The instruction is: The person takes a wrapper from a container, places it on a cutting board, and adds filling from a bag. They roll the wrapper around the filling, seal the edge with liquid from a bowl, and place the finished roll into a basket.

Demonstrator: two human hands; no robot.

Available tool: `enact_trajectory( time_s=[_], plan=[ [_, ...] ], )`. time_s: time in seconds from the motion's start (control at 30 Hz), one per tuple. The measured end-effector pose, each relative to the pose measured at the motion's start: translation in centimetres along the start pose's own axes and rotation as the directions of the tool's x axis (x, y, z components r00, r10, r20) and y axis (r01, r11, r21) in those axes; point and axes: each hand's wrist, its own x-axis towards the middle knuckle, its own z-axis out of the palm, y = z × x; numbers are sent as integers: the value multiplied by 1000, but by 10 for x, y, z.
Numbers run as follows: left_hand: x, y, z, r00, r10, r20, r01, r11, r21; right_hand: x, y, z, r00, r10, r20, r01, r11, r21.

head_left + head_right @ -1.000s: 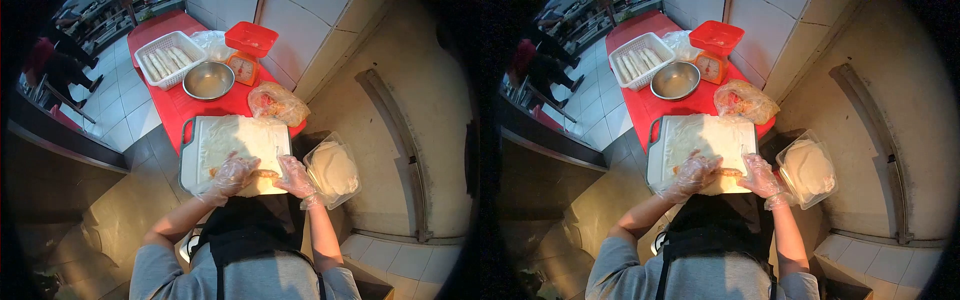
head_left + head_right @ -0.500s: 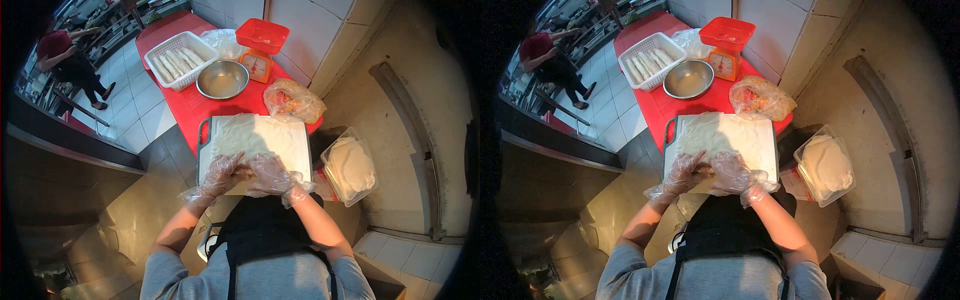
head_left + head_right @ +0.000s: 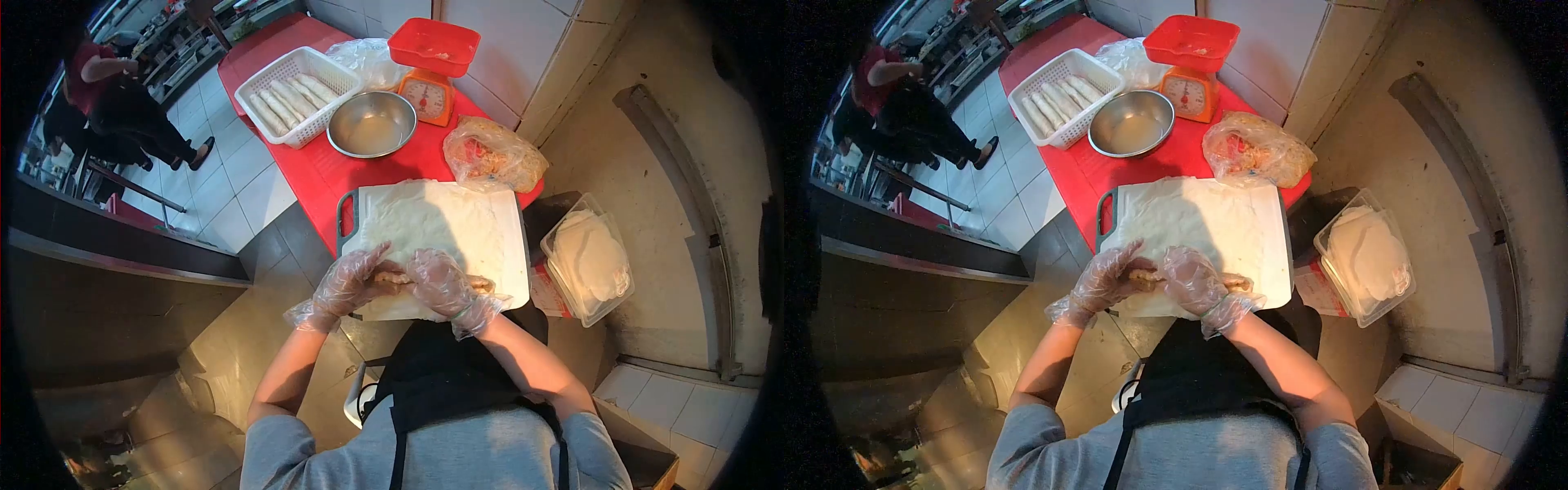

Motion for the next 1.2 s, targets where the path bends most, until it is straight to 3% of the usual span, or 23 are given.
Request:
enact_trajectory(
  time_s=[0.1,0.17,0.2,0.3,0.37,0.47,0.5,0.67,0.8,0.9,0.97,1.07,1.17,1.2],
  plan=[
    [-5,-6,-7,1000,21,11,-21,999,38,8,-12,-8,999,23,40,-24,1000,17],
    [-6,-7,-8,1000,-11,16,10,997,81,9,-9,8,998,-35,-60,35,999,3],
    [-6,-8,-8,1000,6,2,-6,998,65,9,-7,14,992,-65,-109,65,998,-8],
    [-8,-9,-11,997,64,-36,-62,997,53,9,-2,13,998,-59,-19,60,998,13],
    [-11,-17,-14,990,126,-57,-121,989,84,10,-3,15,993,-87,-78,86,996,-15],
    [-17,-15,-12,997,-12,-72,27,976,217,11,-8,15,996,-76,-54,74,997,-40],
    [-17,-13,-13,995,26,-98,-2,972,234,13,-8,13,998,-64,-29,63,997,-47],
    [-25,-18,-24,959,189,-211,-120,946,302,9,1,-20,1000,0,14,-3,979,202],
    [-28,-13,-17,977,139,-164,-60,908,415,8,-7,-7,995,91,-46,-73,948,309],
    [-22,-11,-17,979,138,-150,-61,900,432,9,-4,2,992,123,16,-123,952,279],
    [-21,-5,-26,984,127,-125,-56,887,458,7,-3,-6,996,84,-32,-76,977,197],
    [-12,5,-21,968,86,-235,48,858,512,9,-7,-22,1000,6,-24,-4,996,89],
    [-1,6,-11,997,79,18,-78,880,468,2,-2,3,997,27,67,-26,1000,-17],
    [0,1,-10,998,26,57,-48,898,438,2,-2,8,993,54,103,-49,997,-56]
  ],
)
